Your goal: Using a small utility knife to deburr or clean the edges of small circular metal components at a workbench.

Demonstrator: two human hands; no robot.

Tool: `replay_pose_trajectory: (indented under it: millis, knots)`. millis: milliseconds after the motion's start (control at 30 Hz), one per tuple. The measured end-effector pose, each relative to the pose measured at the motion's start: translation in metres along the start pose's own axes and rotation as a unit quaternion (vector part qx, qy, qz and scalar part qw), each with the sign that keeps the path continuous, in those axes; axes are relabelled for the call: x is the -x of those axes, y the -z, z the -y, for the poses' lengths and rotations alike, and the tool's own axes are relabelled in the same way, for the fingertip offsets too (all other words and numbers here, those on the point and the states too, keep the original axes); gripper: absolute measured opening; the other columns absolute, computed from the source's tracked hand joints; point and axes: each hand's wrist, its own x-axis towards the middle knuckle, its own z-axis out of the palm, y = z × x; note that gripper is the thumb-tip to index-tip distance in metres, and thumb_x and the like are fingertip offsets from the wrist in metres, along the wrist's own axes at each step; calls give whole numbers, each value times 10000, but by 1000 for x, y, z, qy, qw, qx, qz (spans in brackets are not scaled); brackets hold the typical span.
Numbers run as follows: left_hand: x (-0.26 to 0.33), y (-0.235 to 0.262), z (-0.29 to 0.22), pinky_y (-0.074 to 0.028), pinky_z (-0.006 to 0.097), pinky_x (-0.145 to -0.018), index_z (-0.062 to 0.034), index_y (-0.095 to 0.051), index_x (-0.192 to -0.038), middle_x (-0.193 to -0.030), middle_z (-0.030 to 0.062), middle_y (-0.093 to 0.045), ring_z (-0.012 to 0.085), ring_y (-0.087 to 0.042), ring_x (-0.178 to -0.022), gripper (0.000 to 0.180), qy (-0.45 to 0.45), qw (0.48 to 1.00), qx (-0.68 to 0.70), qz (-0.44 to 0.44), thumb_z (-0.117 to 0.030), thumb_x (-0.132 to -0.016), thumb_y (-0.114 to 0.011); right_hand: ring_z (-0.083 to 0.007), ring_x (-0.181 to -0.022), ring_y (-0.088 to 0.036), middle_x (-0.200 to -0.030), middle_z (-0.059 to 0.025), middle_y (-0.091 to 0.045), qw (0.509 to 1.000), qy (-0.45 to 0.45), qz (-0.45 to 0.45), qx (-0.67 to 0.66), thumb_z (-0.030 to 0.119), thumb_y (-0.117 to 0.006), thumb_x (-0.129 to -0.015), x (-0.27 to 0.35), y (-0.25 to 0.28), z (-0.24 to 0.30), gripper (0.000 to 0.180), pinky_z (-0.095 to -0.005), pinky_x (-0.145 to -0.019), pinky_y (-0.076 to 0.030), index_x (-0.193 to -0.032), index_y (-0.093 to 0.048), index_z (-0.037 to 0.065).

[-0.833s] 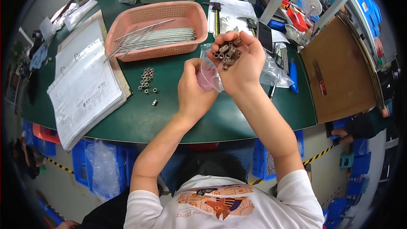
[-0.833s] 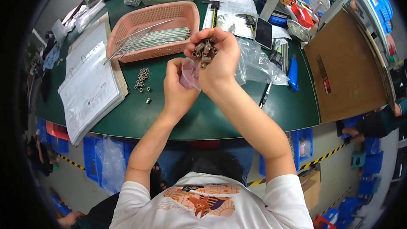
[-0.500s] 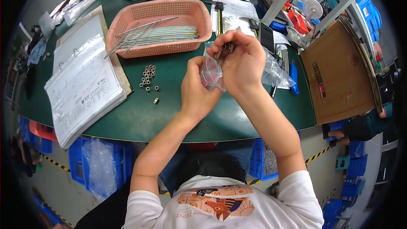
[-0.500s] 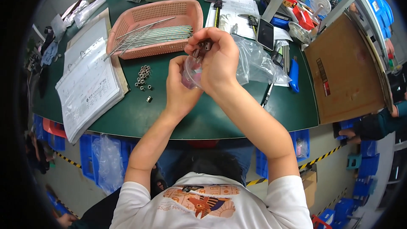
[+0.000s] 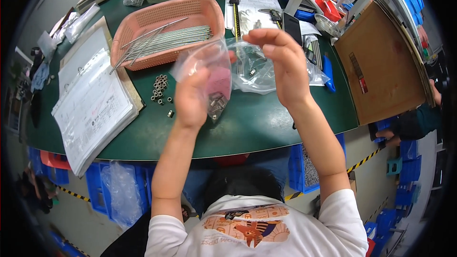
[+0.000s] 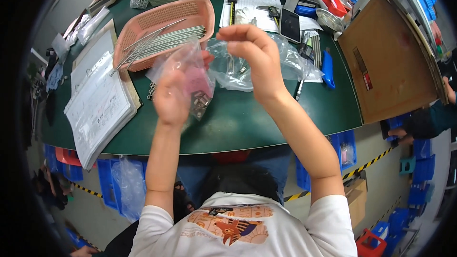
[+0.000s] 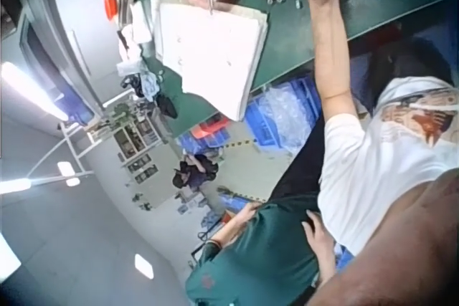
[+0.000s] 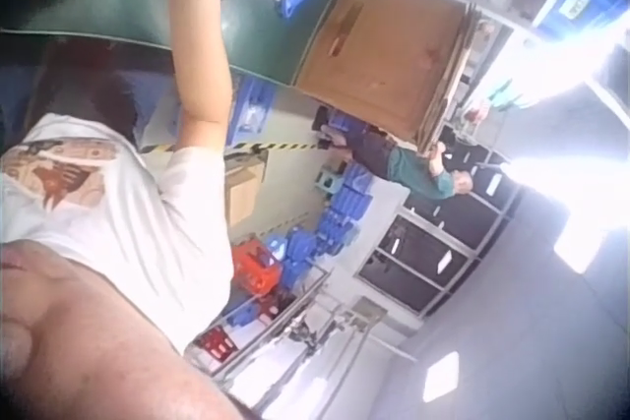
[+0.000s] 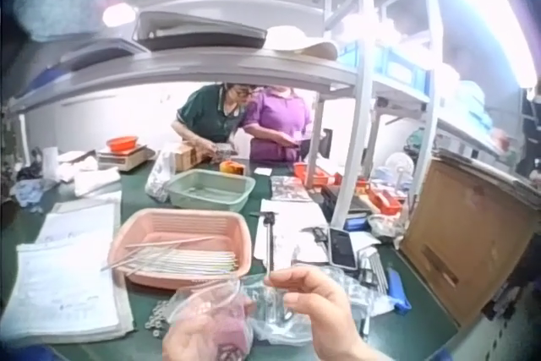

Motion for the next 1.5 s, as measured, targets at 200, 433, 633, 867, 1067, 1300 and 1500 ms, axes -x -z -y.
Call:
replay_pose_trajectory:
  millis: [200, 433, 633, 867, 1067, 1300, 1500]
  knots:
    - [-31, -7, -22, -294, 460, -1025, 92, -293, -1295, -1280, 248, -413, 401, -364, -1217, 646, 78, 939, 314, 113, -352, -839, -404, -142, -921, -563, -999, -95, -608, 958, -217, 174, -77, 190, -583, -782, 29, 8, -7, 410, -288, -849, -414, -1115, -534, -43]
    - [-42, -3, -15, -305, 465, -1016, 105, -281, -1297, -1306, 291, -361, 410, -361, -1221, 640, 114, 939, 315, 73, -319, -823, -349, -124, -791, -593, -874, -71, -634, 965, -211, 156, -21, 131, -609, -832, 30, 8, -5, 239, -258, -734, -463, -972, -599, -62]
    - [-40, 22, -15, -288, 469, -1027, 107, -280, -1295, -1315, 285, -352, 412, -343, -1234, 610, 79, 925, 362, 87, -280, -828, -351, -89, -728, -555, -783, -43, -625, 980, -78, 72, 169, 134, -613, -821, 14, 21, -2, 204, -236, -659, -446, -943, -614, -29]
    - [-39, 30, -10, -312, 423, -1015, 96, -304, -1291, -1298, 276, -383, 359, -380, -1221, 599, 69, 950, 303, 12, -297, -841, -353, -332, -754, -588, -823, -147, -617, 731, -42, 255, 632, 64, -577, -701, 9, 37, -31, 186, -396, -669, -470, -881, -608, 31]
    - [-35, 29, -17, -334, 406, -1000, 110, -329, -1271, -1255, 278, -431, 353, -431, -1178, 588, 73, 959, 272, -18, -265, -820, -360, -283, -687, -588, -800, -128, -603, 787, -53, 240, 565, 23, -562, -668, 9, 37, -31, 216, -357, -623, -476, -881, -598, 19]
    - [-33, 12, -10, -376, 358, -960, 107, -421, -1204, -1153, 235, -531, 311, -523, -1076, 500, 82, 987, 126, 54, -188, -800, -402, -53, -635, -550, -765, -9, -600, 912, 162, 100, 363, -20, -643, -675, -17, 10, 48, 302, -181, -540, -443, -971, -605, 26]
    - [-27, 11, -5, -394, 252, -779, 28, -500, -1075, -919, 50, -544, 144, -523, -852, 371, 34, 992, -102, 66, -99, -725, -493, 0, -500, -384, -724, 13, -595, 890, 142, 186, 390, 47, -651, -717, -46, -39, 34, 196, -167, -437, -302, -906, -603, 24]
